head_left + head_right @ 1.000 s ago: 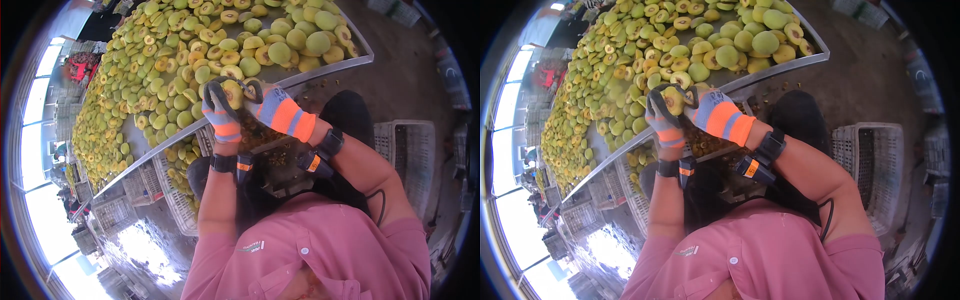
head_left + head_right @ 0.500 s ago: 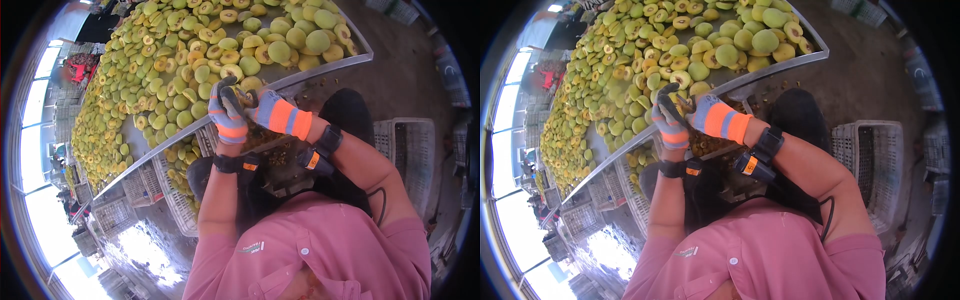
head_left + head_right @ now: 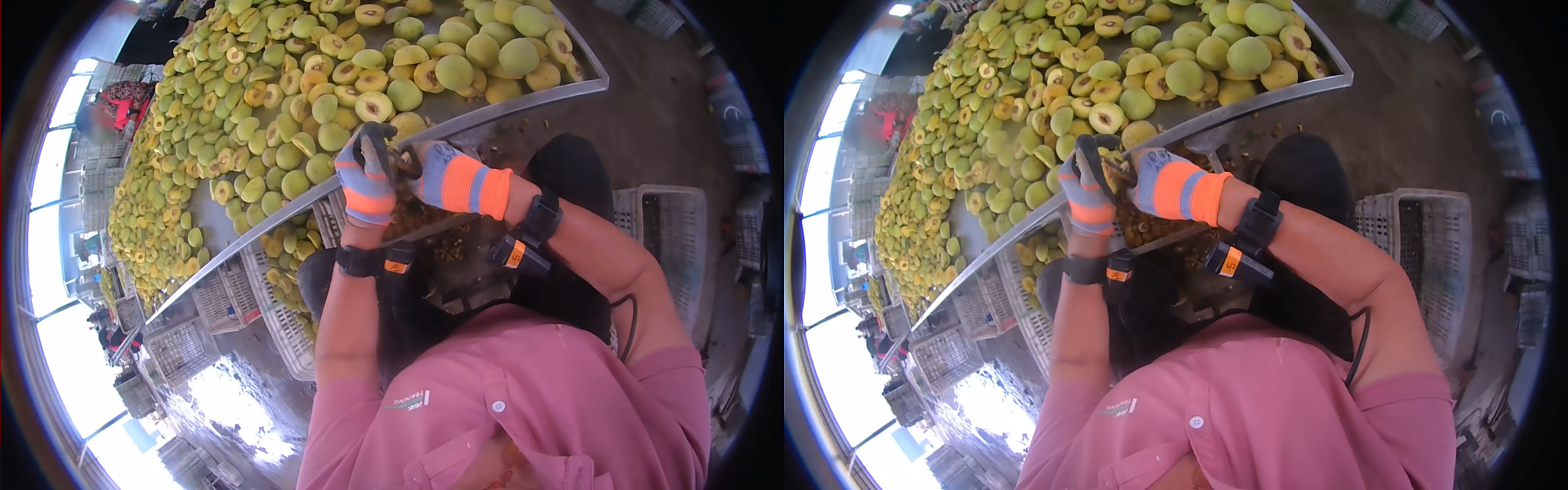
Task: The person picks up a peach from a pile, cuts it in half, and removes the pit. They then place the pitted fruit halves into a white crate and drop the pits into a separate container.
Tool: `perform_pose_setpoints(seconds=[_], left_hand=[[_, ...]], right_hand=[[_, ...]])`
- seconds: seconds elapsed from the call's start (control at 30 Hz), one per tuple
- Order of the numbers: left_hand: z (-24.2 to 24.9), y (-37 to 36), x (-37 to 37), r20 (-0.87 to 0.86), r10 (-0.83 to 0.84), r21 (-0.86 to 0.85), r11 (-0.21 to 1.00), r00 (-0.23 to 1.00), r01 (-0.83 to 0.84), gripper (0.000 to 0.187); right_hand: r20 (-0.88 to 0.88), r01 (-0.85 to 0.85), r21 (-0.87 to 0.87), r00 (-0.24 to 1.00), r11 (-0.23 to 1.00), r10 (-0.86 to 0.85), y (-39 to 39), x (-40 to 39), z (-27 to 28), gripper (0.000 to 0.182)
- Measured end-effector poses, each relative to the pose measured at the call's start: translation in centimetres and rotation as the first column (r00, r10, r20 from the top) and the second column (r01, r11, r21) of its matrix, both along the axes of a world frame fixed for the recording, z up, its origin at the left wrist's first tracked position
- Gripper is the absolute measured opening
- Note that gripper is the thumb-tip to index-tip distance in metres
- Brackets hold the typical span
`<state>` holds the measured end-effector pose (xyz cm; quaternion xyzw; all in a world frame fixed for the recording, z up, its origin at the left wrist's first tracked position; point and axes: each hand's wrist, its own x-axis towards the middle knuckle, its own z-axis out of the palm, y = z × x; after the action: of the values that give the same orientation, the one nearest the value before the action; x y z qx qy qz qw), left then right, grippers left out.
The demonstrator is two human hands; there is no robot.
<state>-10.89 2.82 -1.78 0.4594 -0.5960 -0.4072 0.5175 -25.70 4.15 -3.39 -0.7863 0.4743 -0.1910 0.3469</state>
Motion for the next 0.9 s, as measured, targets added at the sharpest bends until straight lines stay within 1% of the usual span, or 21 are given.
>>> perform_pose_setpoints(seconds=[0.07,0.1,0.17,0.2,0.27,0.3,0.37,0.43,0.5,0.57,0.6,0.67,0.73,0.77,0.8,0.87,0.9], left_hand=[[0.4,-0.1,0.2,-0.059,-0.03,0.163,0.986,0.998,0.039,0.032],[0.8,0.0,0.4,-0.088,-0.041,0.242,0.968,0.995,0.061,0.033],[1.2,-0.4,0.6,0.013,-0.08,0.255,0.964,0.997,0.074,0.034],[1.2,-0.5,0.6,0.06,-0.097,0.261,0.962,0.993,0.078,0.034],[1.2,-0.3,0.1,-0.027,-0.024,0.245,0.969,0.999,0.03,0.034],[1.2,-0.2,-0.1,-0.069,0.009,0.238,0.971,0.998,0.008,0.034],[0.1,-0.3,0.3,-0.013,0.032,0.146,0.989,0.999,-0.03,0.03],[-0.1,-0.5,0.3,0.057,0.05,0.095,0.994,0.997,-0.056,0.028],[0.0,-0.7,0.4,0.143,0.067,0.085,0.993,0.987,-0.079,0.026],[0.4,-0.9,0.3,0.263,0.069,0.185,0.975,0.962,-0.12,0.023],[0.5,-0.8,0.1,0.321,0.059,0.235,0.962,0.945,-0.14,0.021],[-0.3,-1.0,-0.1,0.392,0.1,0.152,0.973,0.915,-0.171,0.021],[-0.5,-0.9,-0.2,0.439,0.134,0.051,0.983,0.888,-0.174,0.023],[-0.5,-0.9,-0.1,0.453,0.15,-0.007,0.986,0.879,-0.164,0.025],[-0.4,-0.8,0.1,0.468,0.168,-0.068,0.986,0.868,-0.154,0.027],[-0.6,-0.7,0.2,0.383,0.14,0.01,0.988,0.913,-0.156,0.027],[-0.7,-0.7,0.1,0.335,0.125,0.048,0.988,0.934,-0.149,0.028]], right_hand=[[0.066,0.061,0.06,0.996,0.996,-0.065,0.1,0.1,-1.3,0.026],[0.062,0.052,0.103,0.996,0.993,-0.059,0.0,0.2,-1.2,0.026],[0.055,0.036,0.188,0.997,0.982,-0.047,-0.3,0.3,-1.1,0.027],[0.119,0.053,0.187,0.99,0.981,-0.076,-0.2,0.6,-1.6,0.028],[0.243,0.089,0.183,0.961,0.979,-0.132,-0.3,1.0,-2.3,0.029],[0.205,0.088,0.148,0.972,0.985,-0.117,-0.5,1.0,-2.4,0.03],[0.128,0.08,0.086,0.988,0.993,-0.091,-0.7,1.1,-2.6,0.03],[0.135,0.095,0.146,0.984,0.985,-0.115,-0.6,1.4,-2.8,0.031],[0.16,0.125,0.21,0.974,0.97,-0.161,-0.3,1.6,-2.2,0.031],[0.208,0.176,0.277,0.949,0.945,-0.238,0.2,1.6,-0.5,0.031],[0.206,0.175,0.3,0.948,0.938,-0.243,0.2,1.7,-0.8,0.031],[0.198,0.179,0.344,0.946,0.922,-0.257,0.1,1.8,-1.5,0.033],[0.173,0.148,0.336,0.961,0.93,-0.215,-0.3,1.6,-1.7,0.034],[0.162,0.129,0.331,0.968,0.935,-0.191,-0.4,1.5,-1.8,0.034],[0.171,0.122,0.265,0.97,0.957,-0.171,-0.3,1.4,-1.2,0.031],[0.183,0.113,0.127,0.974,0.985,-0.135,0.2,0.6,0.3,0.026],[0.156,0.121,0.222,0.975,0.967,-0.158,0.2,0.2,1.7,0.026]])
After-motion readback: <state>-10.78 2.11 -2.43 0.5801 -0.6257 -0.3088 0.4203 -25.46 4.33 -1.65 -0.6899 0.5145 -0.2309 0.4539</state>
